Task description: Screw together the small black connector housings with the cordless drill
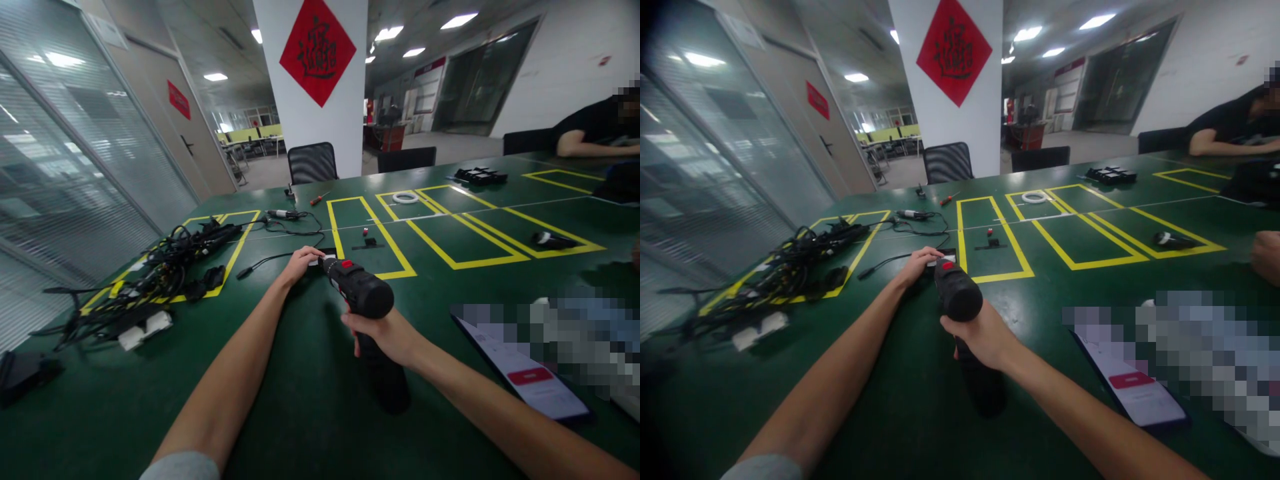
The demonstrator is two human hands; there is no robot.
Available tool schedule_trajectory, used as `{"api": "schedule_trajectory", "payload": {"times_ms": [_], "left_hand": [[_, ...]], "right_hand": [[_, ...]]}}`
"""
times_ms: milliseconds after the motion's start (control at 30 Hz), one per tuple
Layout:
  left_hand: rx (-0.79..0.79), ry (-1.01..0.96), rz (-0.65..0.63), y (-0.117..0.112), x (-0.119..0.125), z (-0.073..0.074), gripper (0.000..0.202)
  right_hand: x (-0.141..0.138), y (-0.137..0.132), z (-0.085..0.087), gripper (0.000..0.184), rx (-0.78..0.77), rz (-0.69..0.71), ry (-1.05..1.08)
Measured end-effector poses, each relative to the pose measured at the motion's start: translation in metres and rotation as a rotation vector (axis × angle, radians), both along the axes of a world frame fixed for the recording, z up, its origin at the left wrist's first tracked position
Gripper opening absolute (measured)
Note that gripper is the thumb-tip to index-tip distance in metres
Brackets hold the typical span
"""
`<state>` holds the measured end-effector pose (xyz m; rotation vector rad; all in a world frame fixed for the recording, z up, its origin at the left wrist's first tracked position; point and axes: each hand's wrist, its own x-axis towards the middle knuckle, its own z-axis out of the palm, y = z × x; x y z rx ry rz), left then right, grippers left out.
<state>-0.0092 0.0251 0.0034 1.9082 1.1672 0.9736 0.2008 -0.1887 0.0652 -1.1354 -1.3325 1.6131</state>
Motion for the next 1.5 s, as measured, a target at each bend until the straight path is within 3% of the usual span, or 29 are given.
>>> {"api": "schedule_trajectory", "payload": {"times_ms": [600, 1500], "left_hand": [[-0.008, -0.019, -0.022, -0.0055, 0.0008, 0.0027, 0.031], [0.014, 0.061, -0.010, -0.0044, -0.0006, 0.0026, 0.029]], "right_hand": [[0.0040, 0.0024, -0.0089, 0.021, 0.019, 0.010, 0.046], [0.0037, 0.0010, -0.0029, 0.018, 0.014, -0.029, 0.046]]}}
